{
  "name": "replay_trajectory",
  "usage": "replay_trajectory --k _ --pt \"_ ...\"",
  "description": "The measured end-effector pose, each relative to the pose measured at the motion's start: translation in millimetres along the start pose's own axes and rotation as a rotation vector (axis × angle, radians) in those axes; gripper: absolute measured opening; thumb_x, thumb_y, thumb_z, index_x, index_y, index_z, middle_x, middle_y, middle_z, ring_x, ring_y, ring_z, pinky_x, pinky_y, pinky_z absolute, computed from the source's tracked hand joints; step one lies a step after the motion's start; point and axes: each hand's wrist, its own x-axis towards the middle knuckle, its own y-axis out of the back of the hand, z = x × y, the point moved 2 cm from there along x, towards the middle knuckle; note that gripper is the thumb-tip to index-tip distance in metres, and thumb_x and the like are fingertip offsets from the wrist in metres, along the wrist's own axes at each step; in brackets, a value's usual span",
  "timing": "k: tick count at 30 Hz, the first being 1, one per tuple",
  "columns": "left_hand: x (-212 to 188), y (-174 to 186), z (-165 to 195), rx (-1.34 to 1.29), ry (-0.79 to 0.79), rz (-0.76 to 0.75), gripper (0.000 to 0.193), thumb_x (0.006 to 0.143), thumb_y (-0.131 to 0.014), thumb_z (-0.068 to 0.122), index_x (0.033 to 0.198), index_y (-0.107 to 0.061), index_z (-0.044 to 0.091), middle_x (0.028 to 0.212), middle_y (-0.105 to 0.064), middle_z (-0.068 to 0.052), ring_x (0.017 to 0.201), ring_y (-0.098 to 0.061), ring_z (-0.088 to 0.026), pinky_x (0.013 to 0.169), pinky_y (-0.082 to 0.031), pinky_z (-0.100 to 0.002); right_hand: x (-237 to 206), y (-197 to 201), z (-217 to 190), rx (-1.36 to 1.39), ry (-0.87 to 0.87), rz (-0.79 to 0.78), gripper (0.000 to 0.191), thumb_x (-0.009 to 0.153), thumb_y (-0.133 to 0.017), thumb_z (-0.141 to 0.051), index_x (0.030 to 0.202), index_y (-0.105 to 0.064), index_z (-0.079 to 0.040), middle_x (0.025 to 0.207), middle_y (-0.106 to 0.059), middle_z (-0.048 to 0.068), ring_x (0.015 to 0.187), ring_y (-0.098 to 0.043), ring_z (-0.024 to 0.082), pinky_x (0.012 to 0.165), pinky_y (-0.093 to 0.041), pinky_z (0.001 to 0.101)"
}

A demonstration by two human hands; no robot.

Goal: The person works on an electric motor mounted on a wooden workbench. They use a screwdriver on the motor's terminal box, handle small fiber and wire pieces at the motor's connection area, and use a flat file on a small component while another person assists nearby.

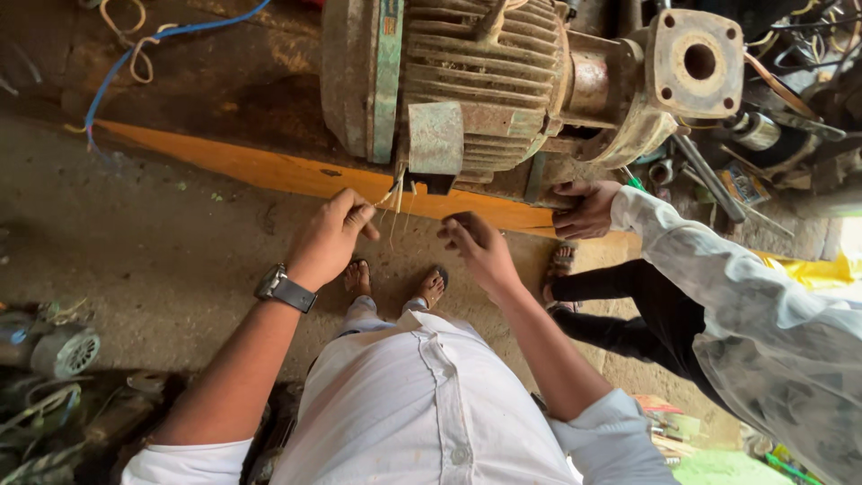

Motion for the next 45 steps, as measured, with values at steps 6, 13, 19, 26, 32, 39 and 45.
replay_trajectory --k 6,13,19,26,32,39,45 --pt "-14 -8 10 0.019 -0.01 0.113 0.02 0.104 -0.057 0.03 0.101 -0.062 0.01 0.079 -0.077 -0.003 0.078 -0.074 -0.026 0.069 -0.053 -0.04 32 -28 5 0.219 0.068 -0.231 0.044 0.102 -0.058 -0.035 0.134 -0.06 -0.004 0.119 -0.073 0.003 0.107 -0.068 0.013 0.089 -0.052 0.0292" --pt "-20 -15 12 0.172 -0.062 0.341 0.018 0.104 -0.06 0.028 0.103 -0.062 0.01 0.083 -0.075 -0.006 0.08 -0.072 -0.03 0.066 -0.053 -0.044 39 1 3 0.32 -0.008 -0.2 0.032 0.102 -0.065 -0.027 0.123 -0.066 -0.002 0.097 -0.066 0.006 0.086 -0.063 0.014 0.077 -0.054 0.0296" --pt "-34 -25 59 0.446 -0.335 0.638 0.022 0.089 -0.07 0.026 0.1 -0.062 0.009 0.091 -0.074 -0.011 0.087 -0.069 -0.037 0.074 -0.054 -0.048 20 38 -11 0.333 -0.059 -0.264 0.029 0.102 -0.064 -0.028 0.121 -0.07 -0.007 0.095 -0.064 0.0 0.073 -0.057 0.008 0.066 -0.047 0.0257" --pt "0 -55 75 -0.053 -0.206 0.296 0.022 0.101 -0.064 0.026 0.105 -0.065 0.004 0.095 -0.075 -0.014 0.088 -0.074 -0.032 0.075 -0.058 -0.044 10 18 -11 0.308 -0.002 -0.302 0.028 0.1 -0.066 -0.031 0.113 -0.065 -0.006 0.095 -0.07 0.002 0.082 -0.07 0.013 0.069 -0.049 0.0264" --pt "34 -69 39 -0.382 0.141 0.13 0.03 0.104 -0.061 0.029 0.098 -0.071 0.0 0.09 -0.078 -0.011 0.08 -0.075 -0.022 0.071 -0.06 -0.035 9 19 -12 0.184 0.132 -0.233 0.029 0.101 -0.065 -0.031 0.113 -0.068 -0.004 0.099 -0.073 0.002 0.09 -0.069 0.01 0.08 -0.054 0.0281" --pt "46 -71 40 -0.623 0.242 0.094 0.027 0.099 -0.066 0.025 0.1 -0.074 0.0 0.087 -0.079 -0.006 0.073 -0.075 -0.013 0.063 -0.06 -0.028 0 30 -30 -0.329 0.344 0.013 0.021 0.098 -0.069 -0.024 0.111 -0.072 -0.008 0.096 -0.075 0.007 0.082 -0.069 0.018 0.073 -0.055 0.0331" --pt "47 -83 28 -0.896 0.384 0.044 0.02 0.097 -0.065 0.026 0.103 -0.074 0.009 0.094 -0.08 -0.002 0.077 -0.077 -0.012 0.064 -0.06 -0.027 -10 29 -55 -0.618 0.639 0.157 0.016 0.093 -0.072 -0.015 0.109 -0.074 -0.011 0.098 -0.069 0.012 0.084 -0.07 0.033 0.071 -0.056 0.0429"
